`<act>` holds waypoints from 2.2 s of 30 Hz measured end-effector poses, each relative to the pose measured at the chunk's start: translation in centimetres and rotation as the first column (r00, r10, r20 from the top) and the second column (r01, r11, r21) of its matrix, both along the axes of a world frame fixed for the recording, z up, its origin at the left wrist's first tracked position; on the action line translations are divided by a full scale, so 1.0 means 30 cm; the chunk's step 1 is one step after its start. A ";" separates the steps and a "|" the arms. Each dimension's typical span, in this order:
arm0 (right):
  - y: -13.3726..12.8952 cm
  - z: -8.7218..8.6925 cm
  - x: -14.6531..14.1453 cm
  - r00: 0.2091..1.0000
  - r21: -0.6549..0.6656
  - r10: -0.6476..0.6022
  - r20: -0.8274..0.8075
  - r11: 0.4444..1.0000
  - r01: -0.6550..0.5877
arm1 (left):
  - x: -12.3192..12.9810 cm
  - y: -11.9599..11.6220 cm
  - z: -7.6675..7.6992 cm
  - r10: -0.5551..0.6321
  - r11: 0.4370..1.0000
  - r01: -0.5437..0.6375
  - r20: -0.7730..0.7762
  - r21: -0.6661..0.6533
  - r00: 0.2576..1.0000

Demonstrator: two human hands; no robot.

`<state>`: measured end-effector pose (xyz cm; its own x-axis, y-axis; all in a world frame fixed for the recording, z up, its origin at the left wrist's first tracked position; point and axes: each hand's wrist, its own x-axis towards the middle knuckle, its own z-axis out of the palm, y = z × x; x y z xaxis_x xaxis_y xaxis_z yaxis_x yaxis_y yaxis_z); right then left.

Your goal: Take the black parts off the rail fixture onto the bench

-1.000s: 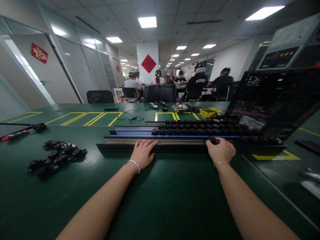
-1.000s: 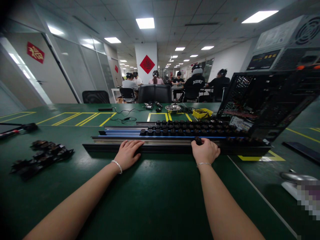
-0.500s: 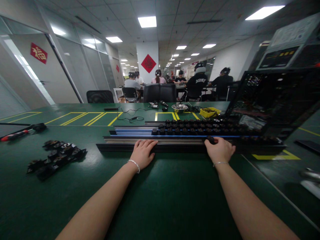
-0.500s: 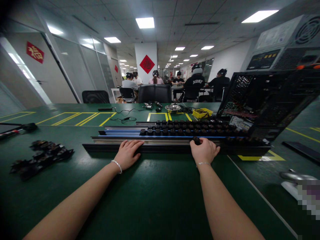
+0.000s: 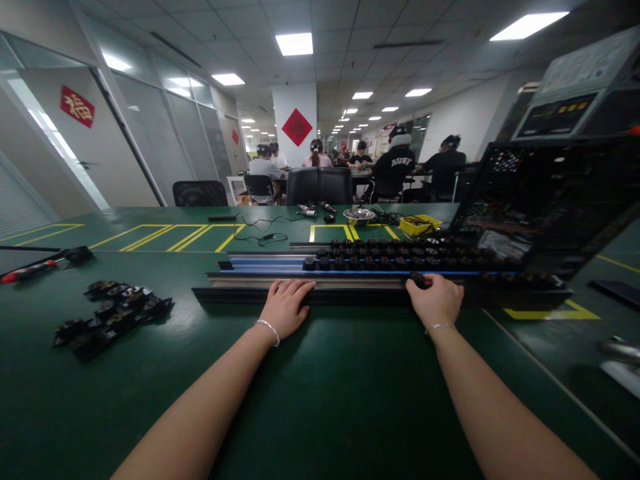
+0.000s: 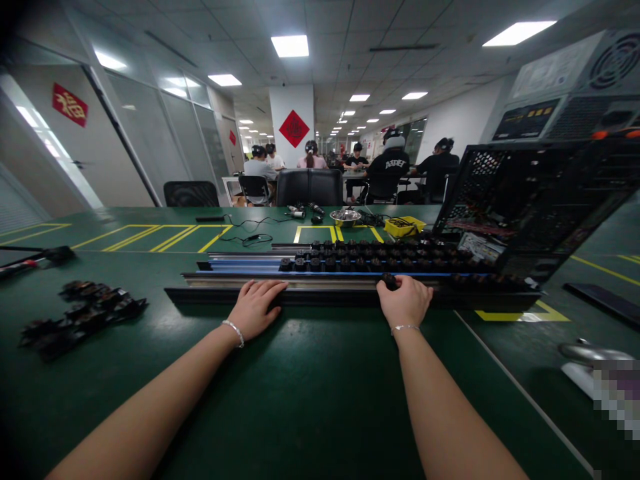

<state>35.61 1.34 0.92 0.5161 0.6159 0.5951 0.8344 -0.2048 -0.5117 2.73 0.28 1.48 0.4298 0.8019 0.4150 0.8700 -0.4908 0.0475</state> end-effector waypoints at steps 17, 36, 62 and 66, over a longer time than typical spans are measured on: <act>0.006 -0.003 -0.007 0.998 0.005 0.057 0.031 0.998 -0.057 | -0.001 0.002 -0.001 -0.006 1.000 0.006 0.008 0.003 1.000; -0.001 0.007 -0.026 0.995 -0.002 0.086 0.053 0.996 -0.086 | -0.001 0.003 -0.001 -0.003 1.000 0.003 0.006 0.003 1.000; -0.006 0.004 -0.041 0.988 -0.002 0.142 0.056 0.990 -0.143 | 0.001 0.000 0.001 0.001 1.000 -0.001 0.003 0.003 1.000; -0.006 0.005 -0.043 0.986 -0.012 0.154 0.062 0.988 -0.154 | 0.001 0.000 0.002 0.005 1.000 -0.005 -0.006 0.003 1.000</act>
